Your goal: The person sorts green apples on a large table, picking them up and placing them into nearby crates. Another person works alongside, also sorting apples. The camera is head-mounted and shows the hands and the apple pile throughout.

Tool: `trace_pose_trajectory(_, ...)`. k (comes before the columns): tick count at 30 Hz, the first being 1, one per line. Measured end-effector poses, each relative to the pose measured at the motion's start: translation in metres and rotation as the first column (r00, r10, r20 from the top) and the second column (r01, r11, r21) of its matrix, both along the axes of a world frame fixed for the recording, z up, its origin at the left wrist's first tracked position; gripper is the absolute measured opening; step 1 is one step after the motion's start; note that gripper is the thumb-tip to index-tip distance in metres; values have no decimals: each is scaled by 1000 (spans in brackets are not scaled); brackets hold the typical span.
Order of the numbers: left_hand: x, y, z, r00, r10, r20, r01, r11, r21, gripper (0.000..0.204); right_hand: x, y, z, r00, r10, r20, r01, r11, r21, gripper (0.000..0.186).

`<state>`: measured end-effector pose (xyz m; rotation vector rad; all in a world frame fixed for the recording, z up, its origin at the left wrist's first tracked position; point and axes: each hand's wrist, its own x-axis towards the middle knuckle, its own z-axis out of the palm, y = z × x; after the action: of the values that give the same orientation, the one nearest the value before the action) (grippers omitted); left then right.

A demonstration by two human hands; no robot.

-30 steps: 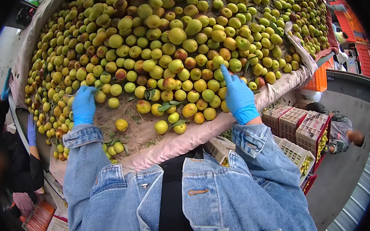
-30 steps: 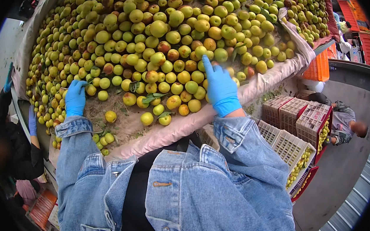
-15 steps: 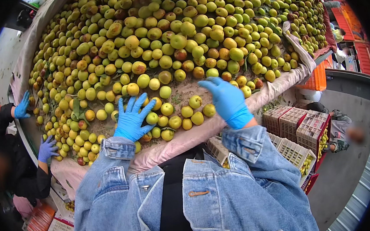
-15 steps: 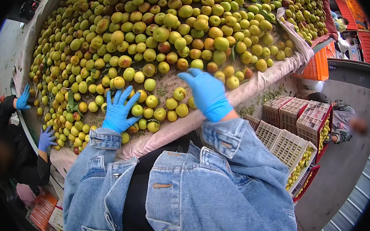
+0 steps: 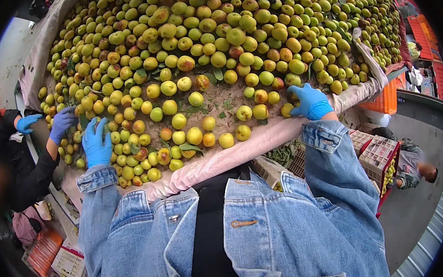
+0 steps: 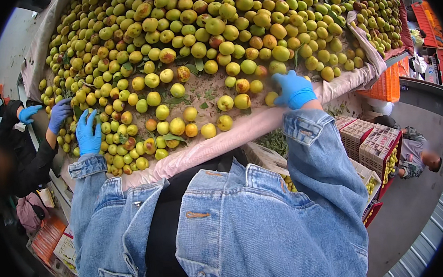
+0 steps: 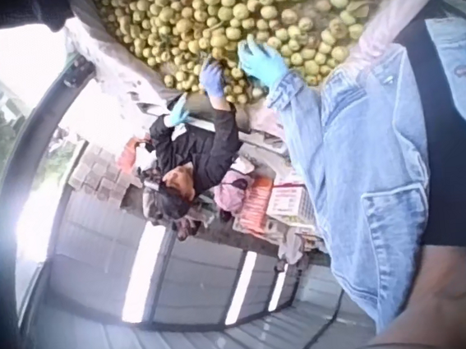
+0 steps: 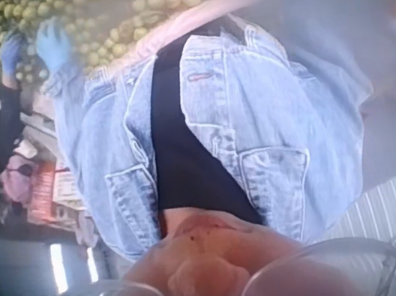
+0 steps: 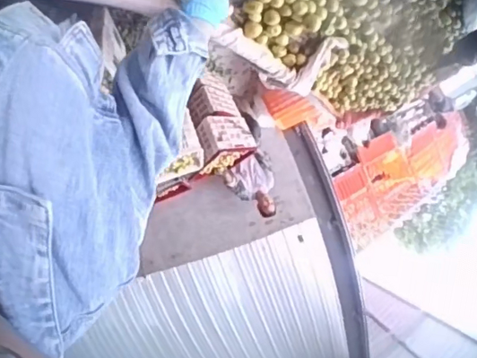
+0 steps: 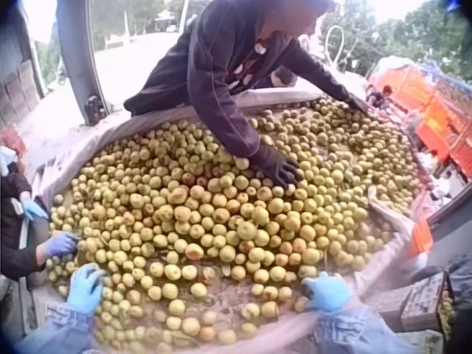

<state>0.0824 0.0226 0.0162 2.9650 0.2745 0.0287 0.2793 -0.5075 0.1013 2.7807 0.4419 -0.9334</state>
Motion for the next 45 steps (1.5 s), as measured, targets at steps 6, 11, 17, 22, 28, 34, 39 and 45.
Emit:
trace_pose_trajectory(6,-4,-117,19,912,-410,-9,366,824,-432,53,-1,-18,-12,994,43,-105,-57,989,-135,60)
trace_pose_trajectory(11,0,-157,7,846,-509,-160,440,835,-332,72,-16,40,-19,948,126,-292,-128,992,10,67)
trace_pose_trajectory(17,-1,-121,-10,885,-444,-138,383,864,-326,48,-64,104,-31,903,77,-424,57,954,294,65)
trace_pose_trajectory(22,-15,-56,-8,948,-308,-77,289,938,-193,26,-82,110,-28,938,116,-327,157,699,698,55)
trace_pose_trajectory(28,2,-54,18,977,-180,111,207,923,-324,29,-22,21,-21,982,-167,88,118,910,398,42)
trace_pose_trajectory(34,8,-156,11,782,-622,-27,586,750,-308,50,-29,81,-36,942,28,-334,163,834,528,44)
trace_pose_trajectory(39,3,-101,4,817,-572,-72,558,816,-154,44,40,11,-25,898,-267,351,96,895,436,54)
trace_pose_trajectory(45,14,-2,-7,949,-314,-18,309,941,-135,39,85,7,-47,958,-280,-61,276,843,461,78)
